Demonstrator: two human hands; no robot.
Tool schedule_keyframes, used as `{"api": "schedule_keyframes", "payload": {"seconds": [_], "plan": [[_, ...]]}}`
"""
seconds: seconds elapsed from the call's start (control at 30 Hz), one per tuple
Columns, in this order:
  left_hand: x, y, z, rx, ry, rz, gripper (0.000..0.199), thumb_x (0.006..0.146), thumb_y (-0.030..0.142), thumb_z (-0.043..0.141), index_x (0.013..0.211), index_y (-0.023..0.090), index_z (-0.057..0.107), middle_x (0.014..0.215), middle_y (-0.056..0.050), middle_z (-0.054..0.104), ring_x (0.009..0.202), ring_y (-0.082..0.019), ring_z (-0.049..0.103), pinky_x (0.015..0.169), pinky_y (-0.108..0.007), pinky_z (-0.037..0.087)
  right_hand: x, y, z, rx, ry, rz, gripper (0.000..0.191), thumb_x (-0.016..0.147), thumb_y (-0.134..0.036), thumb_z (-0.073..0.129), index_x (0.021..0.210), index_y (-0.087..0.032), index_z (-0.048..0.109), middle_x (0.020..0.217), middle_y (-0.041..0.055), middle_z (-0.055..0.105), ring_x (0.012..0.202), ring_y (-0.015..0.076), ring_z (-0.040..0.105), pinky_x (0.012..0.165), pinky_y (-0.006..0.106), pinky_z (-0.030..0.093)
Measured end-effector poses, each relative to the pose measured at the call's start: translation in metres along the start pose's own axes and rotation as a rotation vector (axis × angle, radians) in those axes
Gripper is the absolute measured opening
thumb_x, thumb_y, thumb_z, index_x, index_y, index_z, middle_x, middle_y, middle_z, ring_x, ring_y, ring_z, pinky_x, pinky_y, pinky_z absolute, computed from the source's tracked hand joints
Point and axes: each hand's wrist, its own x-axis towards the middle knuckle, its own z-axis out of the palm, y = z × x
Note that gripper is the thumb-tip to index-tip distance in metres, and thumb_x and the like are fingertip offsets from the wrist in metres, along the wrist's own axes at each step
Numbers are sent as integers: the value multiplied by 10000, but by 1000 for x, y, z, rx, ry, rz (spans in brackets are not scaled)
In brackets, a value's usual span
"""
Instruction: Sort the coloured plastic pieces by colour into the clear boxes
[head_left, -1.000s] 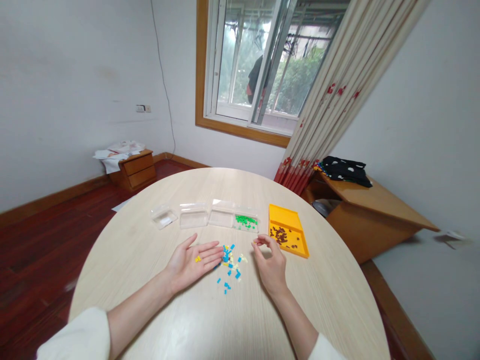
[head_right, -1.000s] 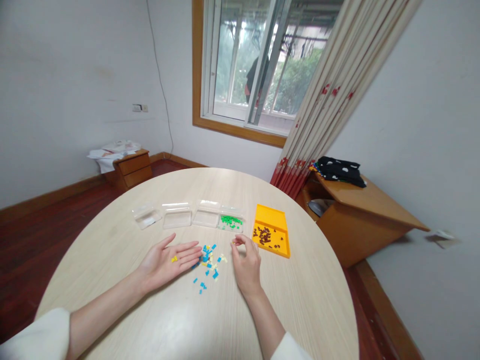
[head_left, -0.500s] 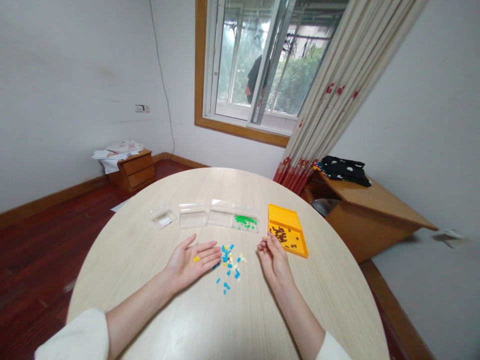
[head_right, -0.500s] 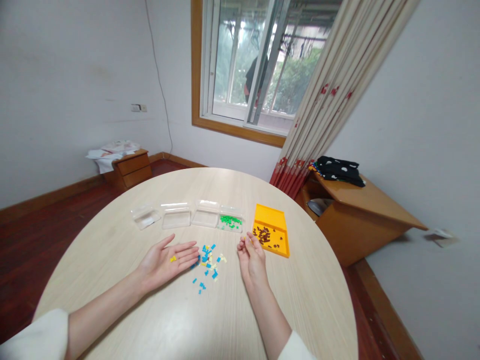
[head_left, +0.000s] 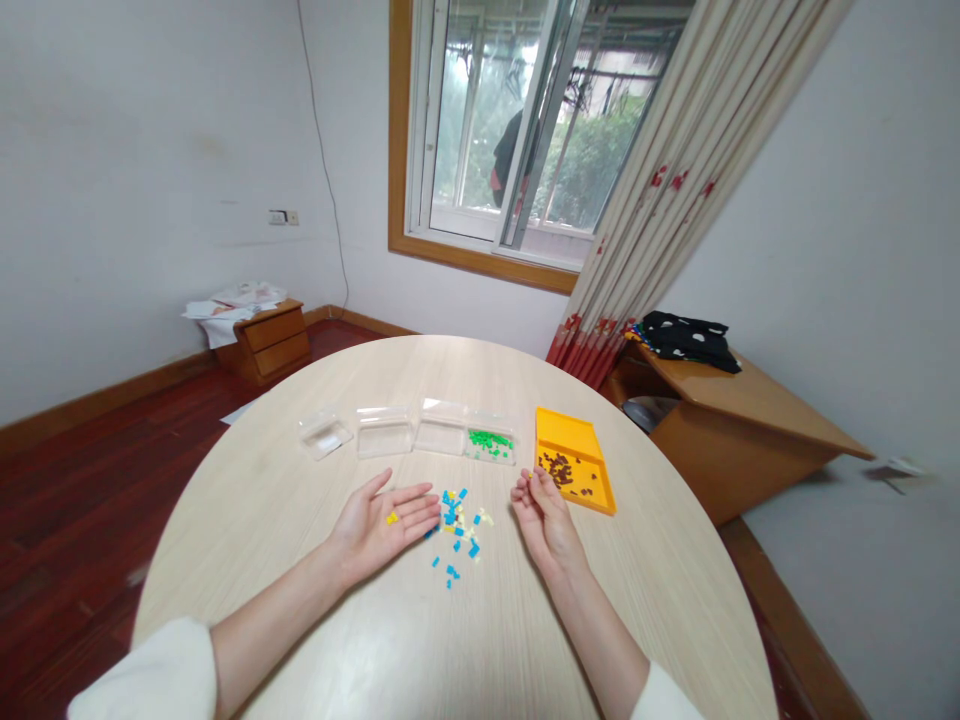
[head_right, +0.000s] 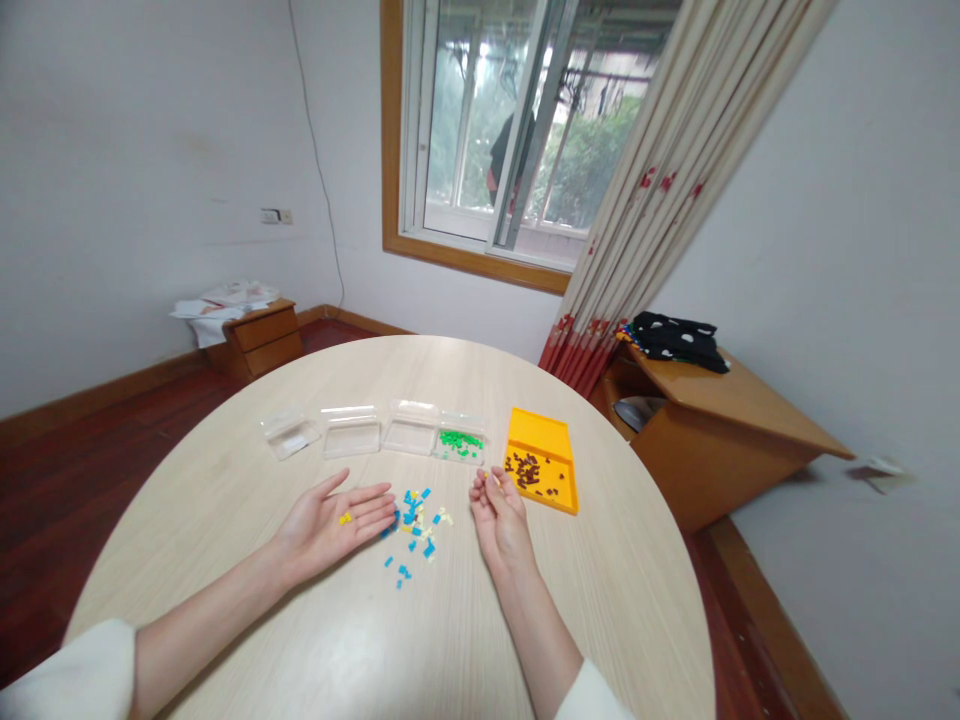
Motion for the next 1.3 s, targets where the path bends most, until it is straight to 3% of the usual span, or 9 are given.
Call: {"api": "schedule_keyframes", "payload": {"seconds": [0.27, 0.53, 0.73, 0.93, 1.13, 1.3], "plan": [[-1, 0, 2, 4, 23, 5, 538, 887, 374, 353, 1207, -56, 391, 929, -242, 617, 882, -300, 639, 901, -396, 432, -2, -2, 2, -28, 26, 19, 378, 479, -130, 822, 777, -186, 597, 754, -23, 661, 705, 90, 632, 612, 175, 517], [-2, -4, 4, -2, -26, -64, 592, 884, 383, 353, 1232, -96, 355, 974, -275, 619, 960, -317, 615, 928, -405, 405, -19, 1, 19, -274, -31, -112, 417, 458, -254, 842, 768, -199, 569, 620, -52, 651, 579, 75, 596, 576, 171, 473], [2, -17, 0, 26, -127, -203, 608, 854, 425, 390, 1130, -114, 449, 961, -286, 632, 921, -319, 630, 942, -413, 378, -51, 15, 45, -646, -162, -195, 256, 553, -312, 783, 675, -179, 601, 634, -4, 664, 634, 138, 624, 582, 226, 467], [2, -23, -1, 28, -216, -263, 542, 847, 421, 410, 999, -80, 549, 892, -256, 657, 850, -297, 652, 942, -408, 372, -62, 25, 54, -755, -334, -91, 249, 685, -386, 666, 799, -165, 654, 797, 71, 715, 808, 195, 665, 775, 316, 501], [3, -20, -2, 43, -172, -224, 520, 866, 393, 401, 1005, -84, 557, 853, -248, 666, 820, -289, 661, 872, -397, 441, -43, 20, 39, -762, -171, -206, 314, 687, -449, 651, 830, -170, 658, 762, 78, 719, 775, 198, 664, 745, 327, 499], [9, -19, -8, 16, -93, -86, 247, 834, 81, 435, 1030, -12, 553, 777, -161, 691, 735, -202, 678, 782, -317, 515, -24, 22, 19, -912, -113, -367, 259, 754, -407, 579, 850, -179, 658, 815, 78, 708, 749, 195, 637, 751, 356, 464]]}}
